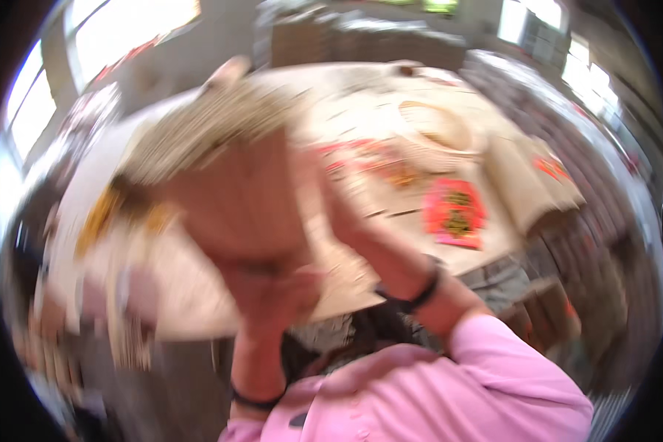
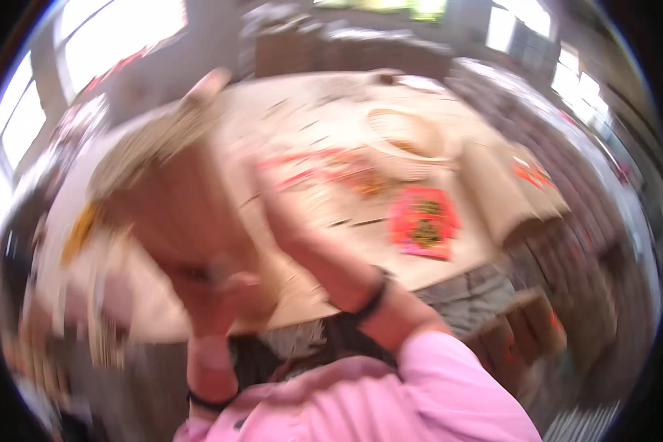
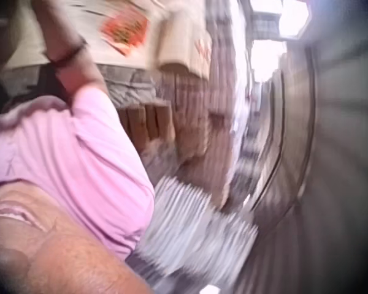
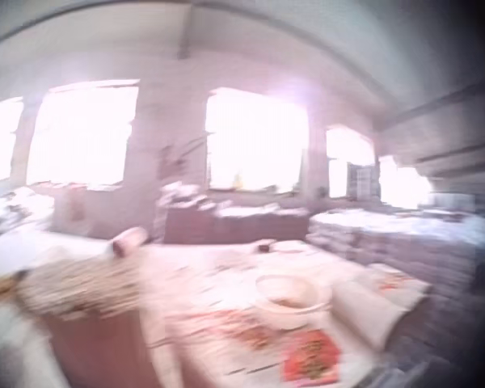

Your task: Bundling incense sticks together using rubber bands and applying decorative labels.

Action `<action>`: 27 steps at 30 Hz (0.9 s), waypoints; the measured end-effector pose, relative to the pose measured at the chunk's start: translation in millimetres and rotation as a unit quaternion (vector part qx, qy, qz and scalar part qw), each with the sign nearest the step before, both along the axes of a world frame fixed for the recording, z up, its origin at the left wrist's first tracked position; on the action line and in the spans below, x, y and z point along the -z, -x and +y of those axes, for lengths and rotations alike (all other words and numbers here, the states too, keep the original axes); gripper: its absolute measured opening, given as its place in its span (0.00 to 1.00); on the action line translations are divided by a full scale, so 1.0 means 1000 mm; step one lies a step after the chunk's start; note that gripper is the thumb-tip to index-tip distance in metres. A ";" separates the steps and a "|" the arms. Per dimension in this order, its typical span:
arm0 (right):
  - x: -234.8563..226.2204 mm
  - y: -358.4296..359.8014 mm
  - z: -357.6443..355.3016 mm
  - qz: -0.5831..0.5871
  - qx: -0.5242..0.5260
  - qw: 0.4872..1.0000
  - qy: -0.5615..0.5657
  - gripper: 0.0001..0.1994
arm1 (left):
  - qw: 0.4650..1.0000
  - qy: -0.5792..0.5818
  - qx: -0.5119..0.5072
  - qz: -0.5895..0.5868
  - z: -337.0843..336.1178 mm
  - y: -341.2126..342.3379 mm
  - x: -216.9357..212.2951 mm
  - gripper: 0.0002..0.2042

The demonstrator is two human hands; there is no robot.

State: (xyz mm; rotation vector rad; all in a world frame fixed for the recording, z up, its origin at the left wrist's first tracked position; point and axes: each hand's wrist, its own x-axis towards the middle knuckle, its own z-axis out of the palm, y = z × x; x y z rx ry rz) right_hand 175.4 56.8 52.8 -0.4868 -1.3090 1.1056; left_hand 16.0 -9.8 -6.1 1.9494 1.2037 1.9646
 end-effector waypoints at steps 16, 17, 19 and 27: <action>-0.025 -0.038 0.031 -0.034 -0.049 0.998 -0.010 0.42 | 0.990 -0.100 -0.065 0.071 0.024 -0.032 -0.054 0.57; -0.021 -0.040 0.030 -0.116 -0.004 0.991 -0.062 0.39 | 0.990 -0.099 -0.074 0.062 0.026 -0.036 -0.054 0.57; -0.016 -0.041 0.031 -0.096 0.023 0.994 -0.037 0.40 | 0.992 -0.092 -0.052 0.065 0.034 -0.043 -0.051 0.59; -0.029 -0.018 -0.003 -0.009 -0.037 0.998 -0.057 0.35 | 0.995 -0.066 -0.031 0.071 0.027 -0.032 -0.045 0.64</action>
